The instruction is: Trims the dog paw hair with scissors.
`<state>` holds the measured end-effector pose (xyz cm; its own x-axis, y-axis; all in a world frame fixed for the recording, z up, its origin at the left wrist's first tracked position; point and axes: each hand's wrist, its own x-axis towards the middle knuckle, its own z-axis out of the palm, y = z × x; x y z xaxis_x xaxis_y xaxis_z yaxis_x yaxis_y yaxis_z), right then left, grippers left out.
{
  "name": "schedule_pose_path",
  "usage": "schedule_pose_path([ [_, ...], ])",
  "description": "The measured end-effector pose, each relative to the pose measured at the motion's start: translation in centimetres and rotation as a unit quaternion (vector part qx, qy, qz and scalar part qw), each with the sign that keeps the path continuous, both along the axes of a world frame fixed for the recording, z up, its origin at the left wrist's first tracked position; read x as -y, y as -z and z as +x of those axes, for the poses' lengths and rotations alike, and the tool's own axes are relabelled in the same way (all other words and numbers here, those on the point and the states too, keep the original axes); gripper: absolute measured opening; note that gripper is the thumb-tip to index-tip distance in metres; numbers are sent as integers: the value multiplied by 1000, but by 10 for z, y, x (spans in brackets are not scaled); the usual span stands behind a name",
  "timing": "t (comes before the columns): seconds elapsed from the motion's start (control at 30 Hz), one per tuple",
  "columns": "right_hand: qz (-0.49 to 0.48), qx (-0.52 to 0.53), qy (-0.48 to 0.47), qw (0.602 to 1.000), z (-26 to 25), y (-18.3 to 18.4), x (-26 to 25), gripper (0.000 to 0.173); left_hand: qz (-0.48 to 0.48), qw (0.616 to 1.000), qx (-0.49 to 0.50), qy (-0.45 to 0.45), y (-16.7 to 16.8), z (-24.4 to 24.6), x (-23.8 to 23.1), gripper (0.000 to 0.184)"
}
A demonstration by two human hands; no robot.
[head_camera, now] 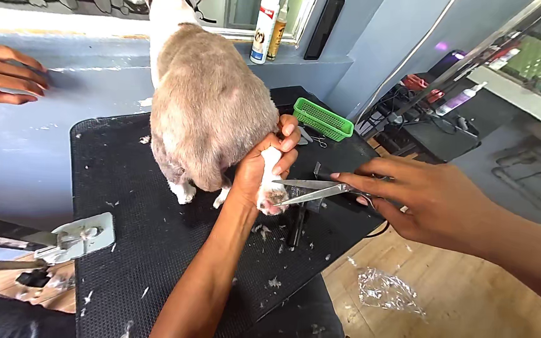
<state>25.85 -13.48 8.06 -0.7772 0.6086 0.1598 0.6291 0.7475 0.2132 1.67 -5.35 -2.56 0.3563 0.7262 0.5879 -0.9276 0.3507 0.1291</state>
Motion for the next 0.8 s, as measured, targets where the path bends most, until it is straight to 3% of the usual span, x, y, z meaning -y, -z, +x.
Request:
schedule_pose_path([
  [0.6, -29, 2, 14, 999, 10, 12, 2, 50, -4, 1000, -25, 5, -1, 7, 6, 19],
  [0.8, -2, 14, 13, 1000, 9, 10, 4, 49, -11, 998, -51, -32, -2, 10, 8, 24],
])
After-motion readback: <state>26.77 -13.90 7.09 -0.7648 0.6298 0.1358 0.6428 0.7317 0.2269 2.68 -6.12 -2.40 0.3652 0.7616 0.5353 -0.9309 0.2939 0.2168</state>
